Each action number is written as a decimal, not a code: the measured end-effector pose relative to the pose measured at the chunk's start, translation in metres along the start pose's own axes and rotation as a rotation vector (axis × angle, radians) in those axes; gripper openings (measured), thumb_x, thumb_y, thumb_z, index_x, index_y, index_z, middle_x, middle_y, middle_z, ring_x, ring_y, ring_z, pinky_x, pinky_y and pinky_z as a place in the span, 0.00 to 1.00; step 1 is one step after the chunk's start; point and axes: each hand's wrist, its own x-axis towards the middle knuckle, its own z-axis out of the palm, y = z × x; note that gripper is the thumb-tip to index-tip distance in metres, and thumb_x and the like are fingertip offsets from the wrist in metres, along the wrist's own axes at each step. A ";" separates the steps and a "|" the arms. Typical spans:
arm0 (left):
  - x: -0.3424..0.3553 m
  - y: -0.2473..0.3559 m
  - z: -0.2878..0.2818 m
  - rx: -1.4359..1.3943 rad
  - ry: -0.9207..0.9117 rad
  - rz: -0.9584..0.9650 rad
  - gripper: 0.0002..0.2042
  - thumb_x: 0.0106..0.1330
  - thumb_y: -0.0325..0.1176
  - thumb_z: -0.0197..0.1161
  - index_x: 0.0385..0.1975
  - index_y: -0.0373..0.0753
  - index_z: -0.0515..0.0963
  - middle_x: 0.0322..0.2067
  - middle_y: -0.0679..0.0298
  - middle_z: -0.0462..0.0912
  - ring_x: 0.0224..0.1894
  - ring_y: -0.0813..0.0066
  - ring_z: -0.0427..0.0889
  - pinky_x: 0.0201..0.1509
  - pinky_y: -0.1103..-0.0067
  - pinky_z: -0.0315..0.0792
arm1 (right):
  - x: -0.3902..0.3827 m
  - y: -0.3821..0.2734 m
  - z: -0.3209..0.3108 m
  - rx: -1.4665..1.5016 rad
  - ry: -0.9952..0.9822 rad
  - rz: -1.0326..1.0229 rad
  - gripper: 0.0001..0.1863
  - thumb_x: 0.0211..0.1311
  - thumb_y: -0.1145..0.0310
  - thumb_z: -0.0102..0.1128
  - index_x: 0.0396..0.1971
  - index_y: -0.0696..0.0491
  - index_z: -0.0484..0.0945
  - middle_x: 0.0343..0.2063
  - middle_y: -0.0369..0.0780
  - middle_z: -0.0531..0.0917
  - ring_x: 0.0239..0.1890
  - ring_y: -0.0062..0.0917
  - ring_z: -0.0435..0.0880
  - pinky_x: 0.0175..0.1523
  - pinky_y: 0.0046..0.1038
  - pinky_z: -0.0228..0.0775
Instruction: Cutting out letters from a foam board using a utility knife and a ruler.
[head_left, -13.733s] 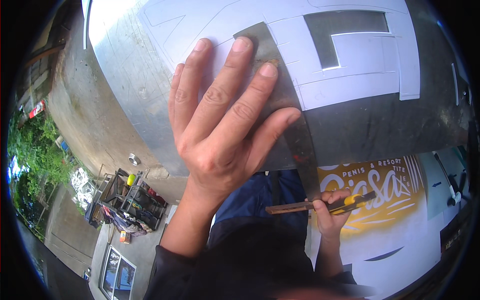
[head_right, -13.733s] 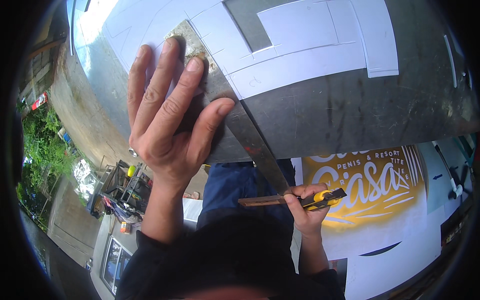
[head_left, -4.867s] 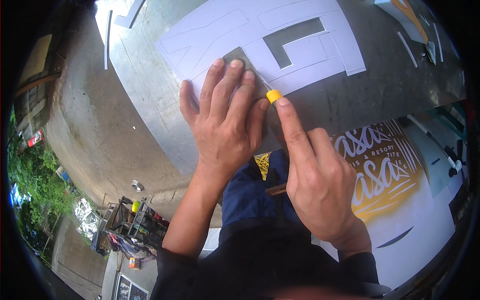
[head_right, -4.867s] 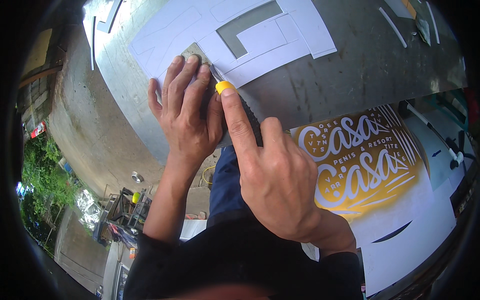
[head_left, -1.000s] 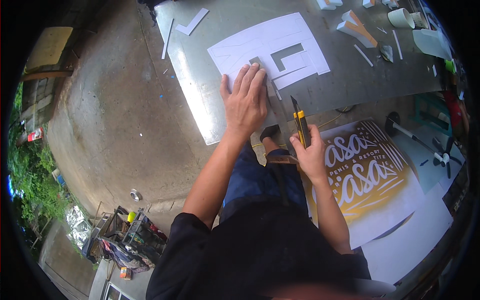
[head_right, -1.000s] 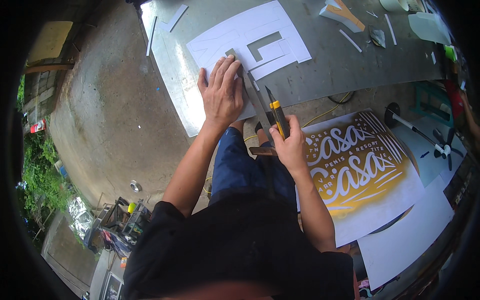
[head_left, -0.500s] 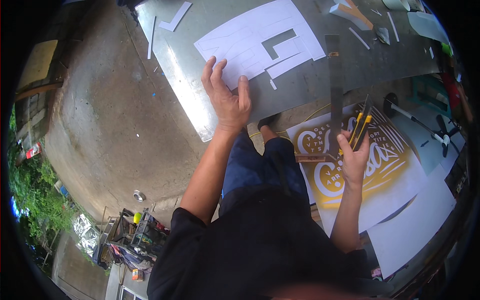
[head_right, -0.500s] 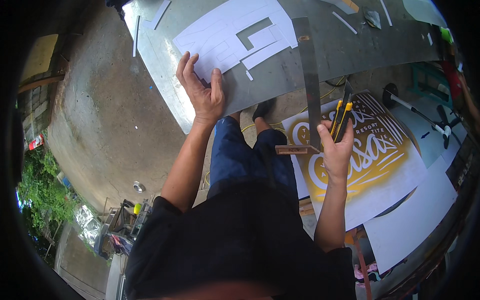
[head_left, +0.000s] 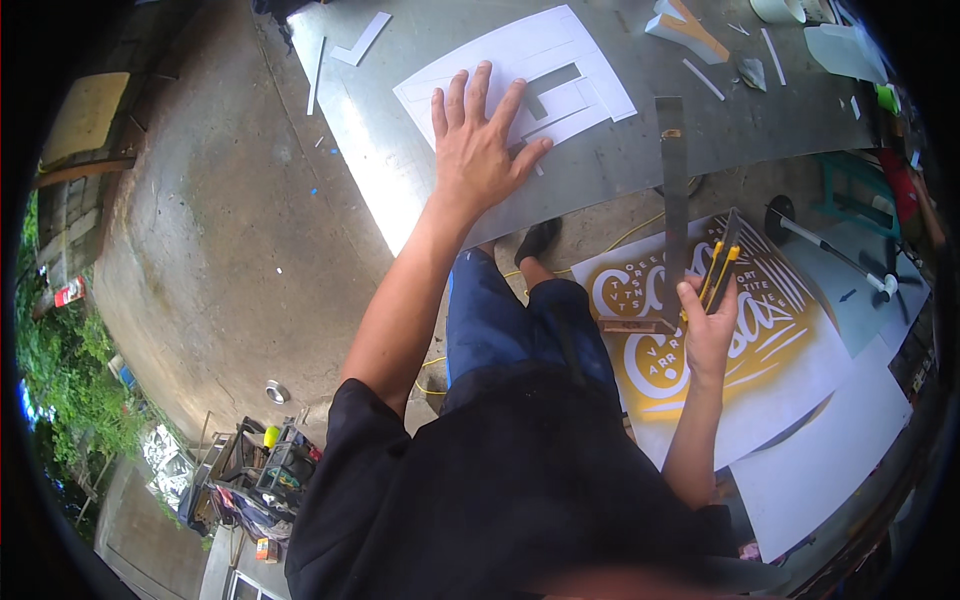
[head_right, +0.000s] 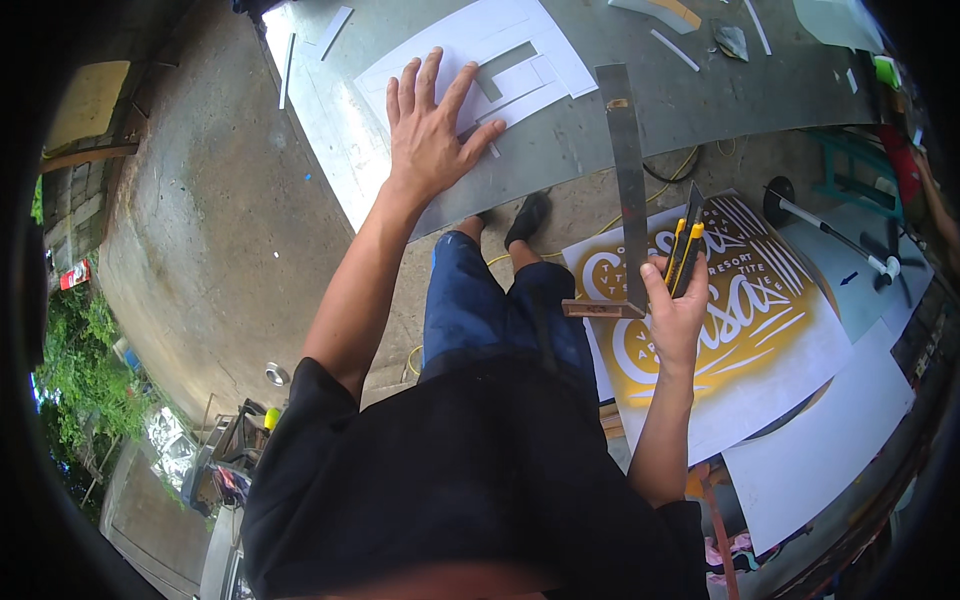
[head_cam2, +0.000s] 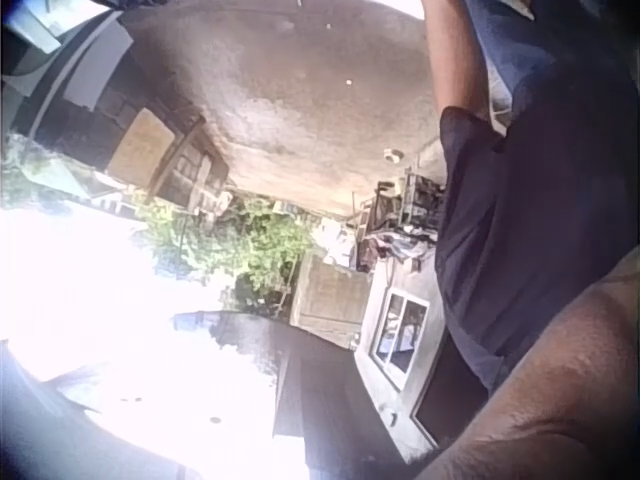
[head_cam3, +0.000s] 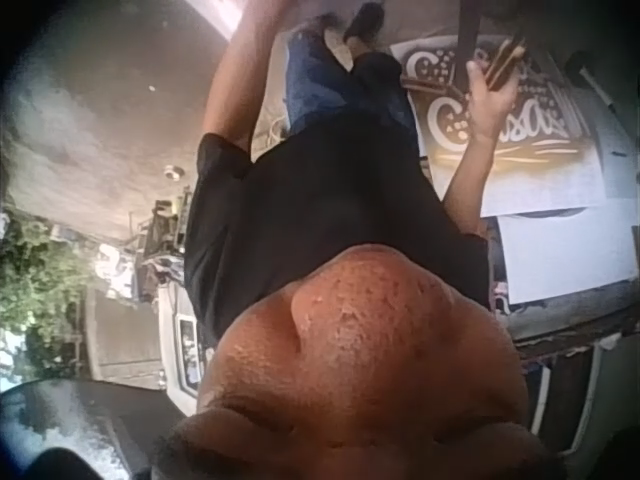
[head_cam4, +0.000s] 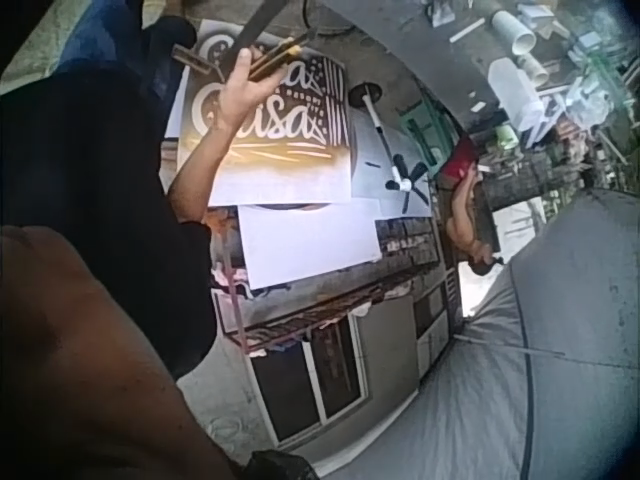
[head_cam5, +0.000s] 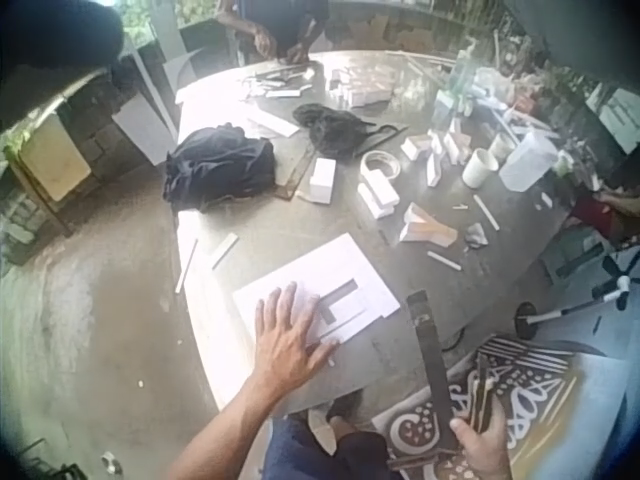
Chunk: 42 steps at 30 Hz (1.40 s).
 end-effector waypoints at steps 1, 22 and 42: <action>0.004 -0.005 0.003 0.008 0.006 -0.001 0.39 0.64 0.68 0.63 0.71 0.53 0.72 0.74 0.44 0.59 0.77 0.36 0.52 0.80 0.46 0.42 | -0.001 -0.001 -0.001 0.006 -0.005 -0.007 0.18 0.68 0.73 0.69 0.54 0.57 0.73 0.38 0.34 0.83 0.37 0.13 0.80 0.45 0.18 0.73; -0.072 0.029 -0.069 0.132 -0.284 -0.491 0.51 0.53 0.63 0.76 0.74 0.40 0.66 0.53 0.42 0.71 0.49 0.44 0.82 0.48 0.59 0.81 | -0.018 0.019 -0.009 0.003 -0.077 -0.032 0.13 0.68 0.74 0.67 0.47 0.56 0.74 0.35 0.35 0.84 0.39 0.18 0.82 0.49 0.25 0.74; -0.088 0.022 -0.042 -0.005 0.059 -0.221 0.33 0.65 0.51 0.72 0.64 0.36 0.74 0.53 0.46 0.75 0.60 0.52 0.74 0.62 0.59 0.71 | -0.013 0.034 0.040 -0.047 -0.256 -0.024 0.13 0.66 0.76 0.66 0.46 0.56 0.74 0.34 0.35 0.84 0.38 0.18 0.82 0.46 0.25 0.74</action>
